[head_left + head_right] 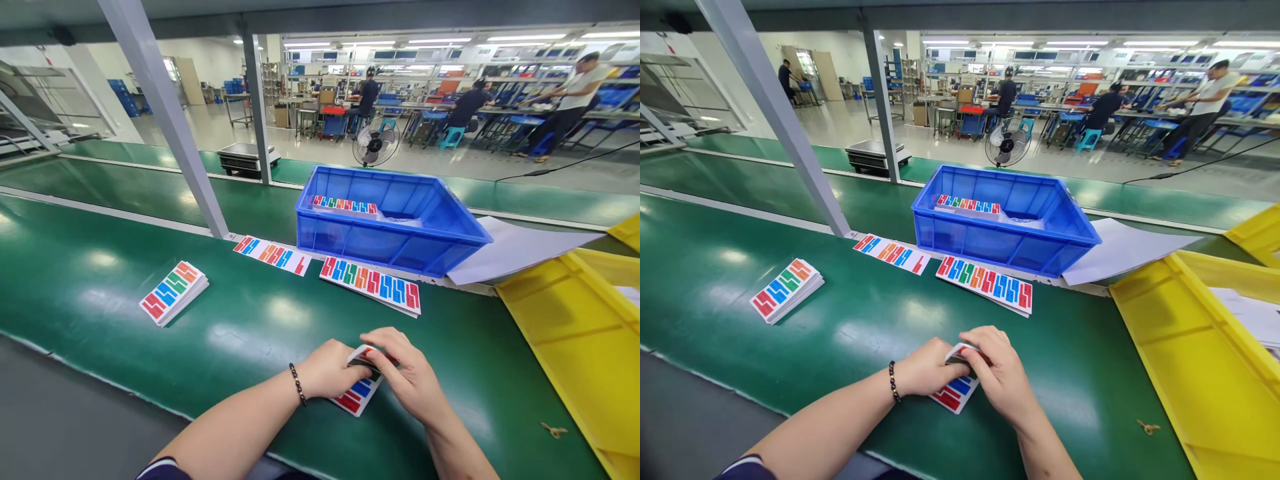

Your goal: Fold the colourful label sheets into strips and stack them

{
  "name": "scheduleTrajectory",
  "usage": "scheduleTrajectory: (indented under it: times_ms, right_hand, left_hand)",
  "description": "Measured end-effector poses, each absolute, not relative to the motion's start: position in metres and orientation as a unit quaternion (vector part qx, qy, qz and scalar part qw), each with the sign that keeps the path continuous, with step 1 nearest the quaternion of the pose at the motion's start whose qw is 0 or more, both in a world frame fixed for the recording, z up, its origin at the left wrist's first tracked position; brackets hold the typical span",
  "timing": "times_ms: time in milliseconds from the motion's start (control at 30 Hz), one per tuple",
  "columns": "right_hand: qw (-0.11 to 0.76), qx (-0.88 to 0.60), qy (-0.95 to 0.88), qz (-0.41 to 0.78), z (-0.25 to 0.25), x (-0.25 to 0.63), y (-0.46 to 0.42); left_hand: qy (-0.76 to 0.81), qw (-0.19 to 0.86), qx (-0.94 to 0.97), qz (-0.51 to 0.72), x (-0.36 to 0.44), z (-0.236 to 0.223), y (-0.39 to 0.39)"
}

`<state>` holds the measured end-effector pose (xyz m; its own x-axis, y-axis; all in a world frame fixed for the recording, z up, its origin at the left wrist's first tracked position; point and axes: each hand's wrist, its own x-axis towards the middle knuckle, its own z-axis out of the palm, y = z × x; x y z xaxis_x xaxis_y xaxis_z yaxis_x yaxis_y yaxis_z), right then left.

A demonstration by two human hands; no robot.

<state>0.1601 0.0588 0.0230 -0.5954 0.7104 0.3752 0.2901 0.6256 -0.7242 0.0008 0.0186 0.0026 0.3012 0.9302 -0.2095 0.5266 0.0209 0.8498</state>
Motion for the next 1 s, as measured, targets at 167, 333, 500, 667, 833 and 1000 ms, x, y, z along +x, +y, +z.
scheduleTrajectory:
  times_ms: [167, 333, 500, 667, 833, 1000]
  right_hand:
    - [0.341, -0.340, -0.774, 0.411, 0.024, 0.171, 0.071]
    - [0.429, -0.336, -0.755, 0.364, 0.024, 0.165, 0.063]
    - [0.457, -0.340, -0.741, 0.355, 0.020, 0.161, 0.059]
    - [0.423, -0.338, -0.690, 0.480, 0.010, 0.162, 0.063]
    - [0.386, -0.361, -0.664, 0.529, 0.008, 0.159, 0.060]
    - [0.301, -0.354, -0.650, 0.602, 0.011, 0.149, 0.058]
  left_hand:
    - [0.496, 0.581, 0.544, 0.347, -0.004, 0.000, 0.020]
    - [0.456, 0.620, 0.485, 0.416, 0.000, -0.001, 0.017]
    - [0.440, 0.648, 0.446, 0.434, 0.004, -0.002, 0.016]
    - [0.432, 0.660, 0.397, 0.470, 0.005, -0.005, 0.017]
    - [0.421, 0.650, 0.391, 0.497, 0.005, -0.008, 0.018]
    - [0.440, 0.605, 0.372, 0.550, 0.007, -0.010, 0.020]
